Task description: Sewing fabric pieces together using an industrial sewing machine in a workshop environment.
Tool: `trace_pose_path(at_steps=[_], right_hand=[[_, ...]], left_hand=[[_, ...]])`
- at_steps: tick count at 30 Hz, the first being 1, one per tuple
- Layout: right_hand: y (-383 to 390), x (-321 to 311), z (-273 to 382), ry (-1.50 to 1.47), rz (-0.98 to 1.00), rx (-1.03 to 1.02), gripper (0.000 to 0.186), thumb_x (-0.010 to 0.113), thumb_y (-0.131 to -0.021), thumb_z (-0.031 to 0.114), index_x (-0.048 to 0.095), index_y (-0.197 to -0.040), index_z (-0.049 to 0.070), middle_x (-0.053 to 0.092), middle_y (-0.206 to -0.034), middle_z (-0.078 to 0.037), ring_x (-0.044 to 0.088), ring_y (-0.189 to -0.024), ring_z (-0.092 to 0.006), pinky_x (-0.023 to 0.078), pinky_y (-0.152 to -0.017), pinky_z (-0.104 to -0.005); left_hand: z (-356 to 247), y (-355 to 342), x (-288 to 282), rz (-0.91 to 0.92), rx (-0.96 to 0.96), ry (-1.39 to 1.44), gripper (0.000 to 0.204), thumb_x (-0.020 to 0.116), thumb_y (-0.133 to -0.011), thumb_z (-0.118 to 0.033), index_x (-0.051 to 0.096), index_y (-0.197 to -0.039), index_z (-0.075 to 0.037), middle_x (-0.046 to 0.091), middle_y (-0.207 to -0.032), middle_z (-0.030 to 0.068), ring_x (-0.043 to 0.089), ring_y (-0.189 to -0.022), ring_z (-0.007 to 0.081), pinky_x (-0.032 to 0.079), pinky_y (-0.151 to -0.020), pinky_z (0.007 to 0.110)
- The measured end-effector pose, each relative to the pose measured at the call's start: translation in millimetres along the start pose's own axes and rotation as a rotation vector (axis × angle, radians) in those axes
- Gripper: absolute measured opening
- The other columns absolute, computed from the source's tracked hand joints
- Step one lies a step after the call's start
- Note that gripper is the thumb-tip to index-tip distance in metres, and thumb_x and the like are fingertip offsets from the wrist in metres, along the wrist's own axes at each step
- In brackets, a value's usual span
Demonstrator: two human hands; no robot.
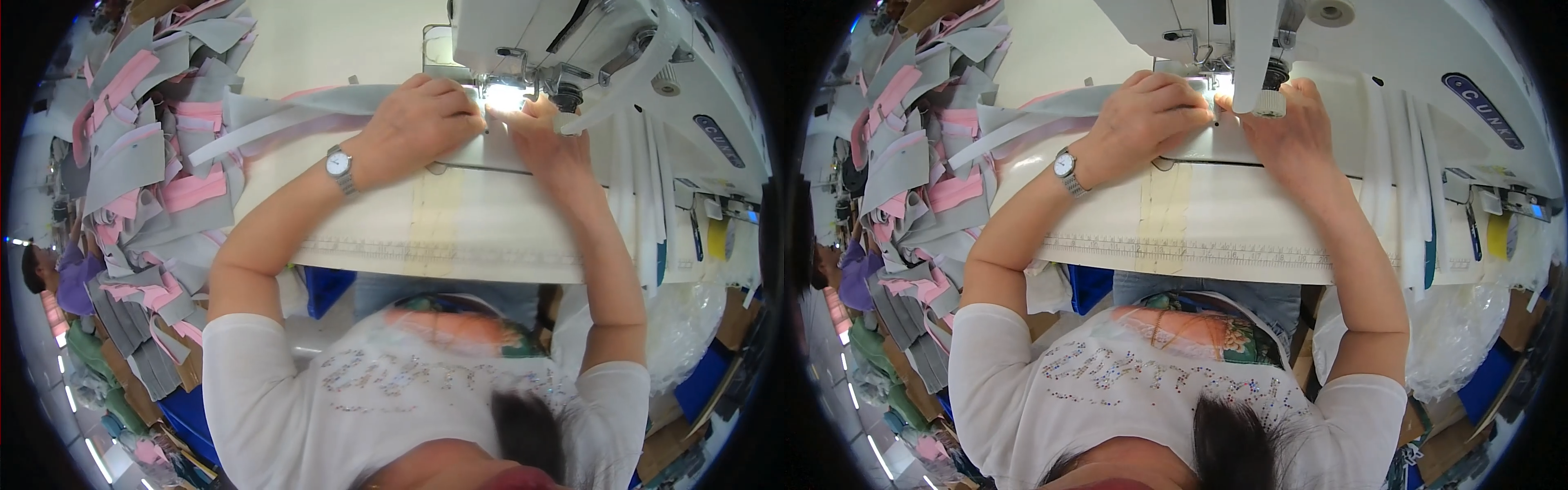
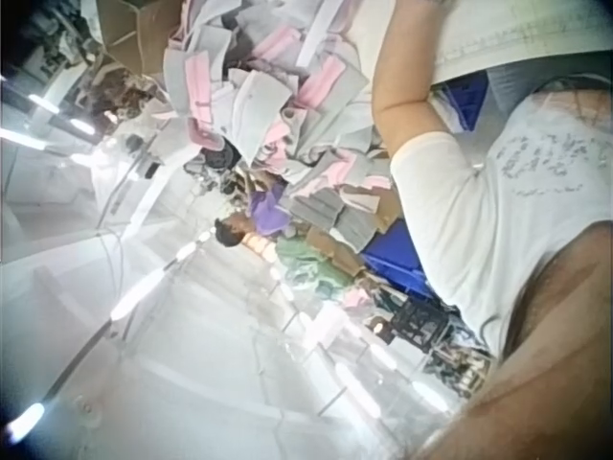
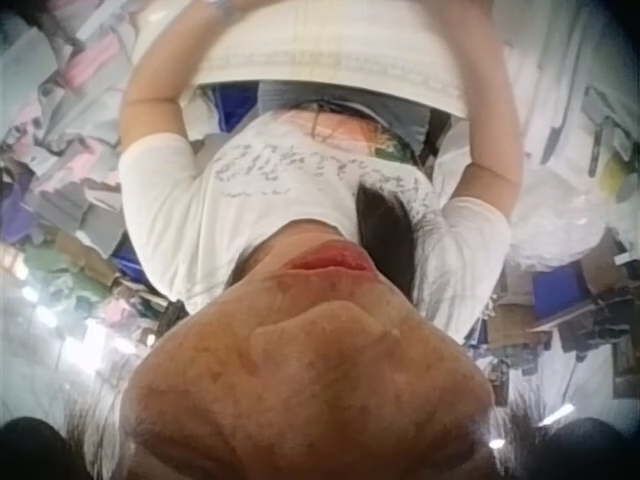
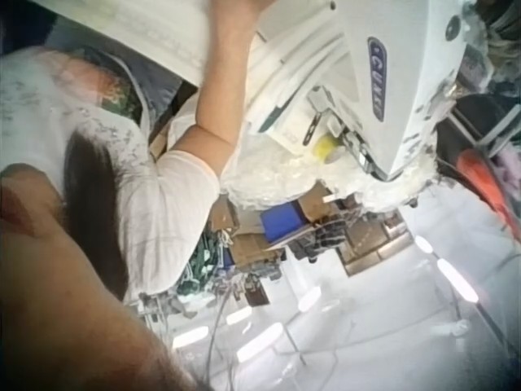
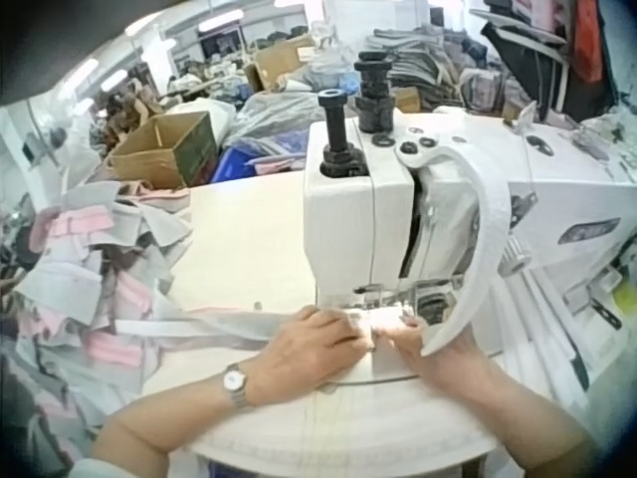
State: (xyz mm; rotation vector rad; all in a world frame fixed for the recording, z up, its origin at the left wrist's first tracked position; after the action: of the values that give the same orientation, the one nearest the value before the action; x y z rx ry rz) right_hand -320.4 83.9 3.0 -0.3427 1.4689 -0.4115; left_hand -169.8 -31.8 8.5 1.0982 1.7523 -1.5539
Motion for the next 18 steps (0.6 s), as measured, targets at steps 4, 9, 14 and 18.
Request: trace_pose_path(at_steps=[4,9,14,18], right_hand=[[-0.9,-1.5,-0.9,-0.044,-0.007,0.03,0.008,0.069,-0.083,0.024,0.074,-0.089,0.024,0.059,-0.073,-0.001,0.053,-0.073,-0.0232,0.046,-0.067,-0.0345],[3.0,4.4,-12.6,-0.123,0.077,0.186,0.01,0.07,-0.082,0.027,0.075,-0.09,0.023,0.061,-0.077,-0.006,0.054,-0.078,-0.0256,0.048,-0.069,-0.0359],[13.1,-2.4,-8.8,-0.044,0.059,-0.095,0.026,0.071,-0.074,0.018,0.074,-0.098,0.03,0.059,-0.082,-0.01,0.056,-0.083,-0.0295,0.049,-0.073,-0.0373],[14.9,-3.3,-1.6,-0.09,0.057,-0.135,0.032,0.071,-0.071,0.012,0.074,-0.099,0.03,0.063,-0.074,0.001,0.057,-0.073,-0.0289,0.049,-0.077,-0.0393]], left_hand=[[1.0,1.0,1.8,-0.017,-0.037,0.088,0.022,0.066,-0.074,-0.01,0.067,-0.095,-0.012,0.064,-0.098,-0.0004,0.061,-0.095,0.0207,0.048,-0.083,0.034],[-10.3,-3.5,0.0,0.031,0.05,-0.046,0.028,0.063,-0.072,-0.009,0.066,-0.099,-0.012,0.062,-0.102,-0.0007,0.059,-0.101,0.0193,0.047,-0.086,0.033],[-13.8,-1.9,-2.1,0.104,0.008,-0.111,0.031,0.061,-0.073,-0.009,0.064,-0.104,-0.013,0.059,-0.105,-0.0008,0.056,-0.105,0.0177,0.045,-0.086,0.034],[-13.1,2.1,-4.5,0.102,0.002,-0.079,0.033,0.062,-0.073,-0.01,0.064,-0.106,-0.014,0.059,-0.106,-0.001,0.056,-0.104,0.0171,0.044,-0.085,0.034]])
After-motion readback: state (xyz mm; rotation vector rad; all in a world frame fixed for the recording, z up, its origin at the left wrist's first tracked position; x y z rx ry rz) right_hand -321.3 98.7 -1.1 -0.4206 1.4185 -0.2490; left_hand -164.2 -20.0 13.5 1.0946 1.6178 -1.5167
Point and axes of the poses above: each hand's wrist, its own y-axis away from the middle knuckle, its own x-axis out of the palm, z = x × y, the point moved 3 cm from there along -y, towards the middle knuckle
